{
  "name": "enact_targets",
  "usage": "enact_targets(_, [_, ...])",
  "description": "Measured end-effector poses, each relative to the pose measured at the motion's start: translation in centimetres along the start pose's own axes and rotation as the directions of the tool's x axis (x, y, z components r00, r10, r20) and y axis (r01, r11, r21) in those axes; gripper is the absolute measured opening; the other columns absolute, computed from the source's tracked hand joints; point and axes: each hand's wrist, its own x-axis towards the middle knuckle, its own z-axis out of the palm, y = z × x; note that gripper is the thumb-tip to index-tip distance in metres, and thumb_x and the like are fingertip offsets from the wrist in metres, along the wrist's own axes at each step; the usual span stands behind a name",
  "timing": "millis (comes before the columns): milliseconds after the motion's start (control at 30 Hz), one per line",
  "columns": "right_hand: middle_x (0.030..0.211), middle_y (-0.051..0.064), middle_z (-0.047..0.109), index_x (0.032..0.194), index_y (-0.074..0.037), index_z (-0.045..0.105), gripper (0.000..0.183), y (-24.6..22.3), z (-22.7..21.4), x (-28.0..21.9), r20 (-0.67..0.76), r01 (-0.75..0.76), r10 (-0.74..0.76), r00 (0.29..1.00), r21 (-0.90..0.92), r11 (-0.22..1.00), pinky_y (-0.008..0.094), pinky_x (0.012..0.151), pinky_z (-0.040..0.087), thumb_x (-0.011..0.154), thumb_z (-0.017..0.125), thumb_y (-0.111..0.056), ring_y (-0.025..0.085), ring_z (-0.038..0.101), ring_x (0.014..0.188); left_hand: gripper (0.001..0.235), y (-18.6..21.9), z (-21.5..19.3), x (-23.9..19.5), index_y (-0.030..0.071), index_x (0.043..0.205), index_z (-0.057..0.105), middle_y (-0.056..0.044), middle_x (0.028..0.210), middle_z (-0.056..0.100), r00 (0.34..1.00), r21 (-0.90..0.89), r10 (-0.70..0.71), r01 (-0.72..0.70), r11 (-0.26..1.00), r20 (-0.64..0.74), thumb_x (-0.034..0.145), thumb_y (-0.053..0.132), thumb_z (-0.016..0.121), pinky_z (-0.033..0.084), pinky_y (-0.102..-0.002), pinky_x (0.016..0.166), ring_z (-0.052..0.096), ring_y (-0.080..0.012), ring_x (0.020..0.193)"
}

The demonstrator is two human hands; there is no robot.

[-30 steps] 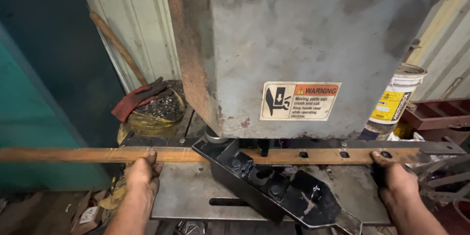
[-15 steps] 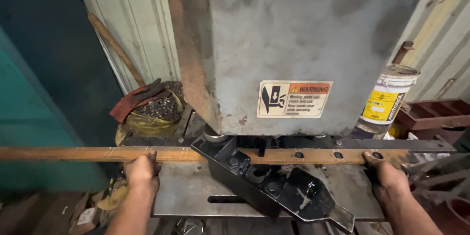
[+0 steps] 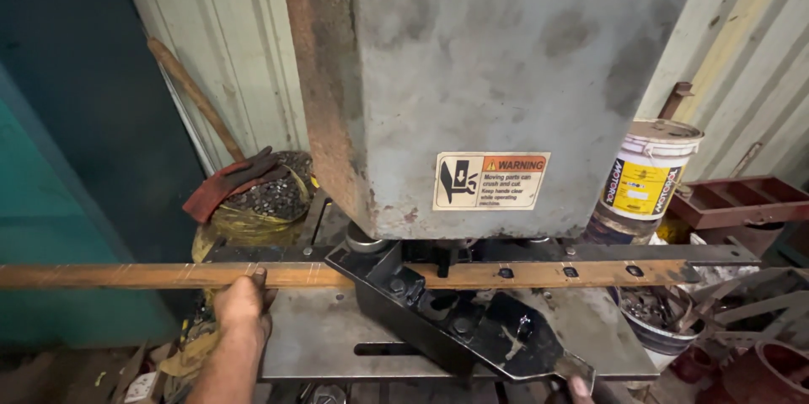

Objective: Using a metal fabrication machine to punch a series of holes into a metal strip.

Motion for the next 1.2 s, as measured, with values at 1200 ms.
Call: enact_targets(1200, [0.123,0.028,0.065,0.147,-0.005,0.049,0.059,-24.9,11.5,14.0,-0.084,0.020,-0.066,0.994,-0.467,0.884,0.047,0.094,0.046,0.107,0.046,-0.049,0.045,0.060,0.113,0.024,1.6,0.5,-1.3,0.005,0.113,0.066,-0.007,0.091,0.068,0.998,-0.048,-0.039,0.037,0.998,-0.041,0.089,0.010,0.066,0.047,-0.036,0.051,0.062,-0.0216,0.064])
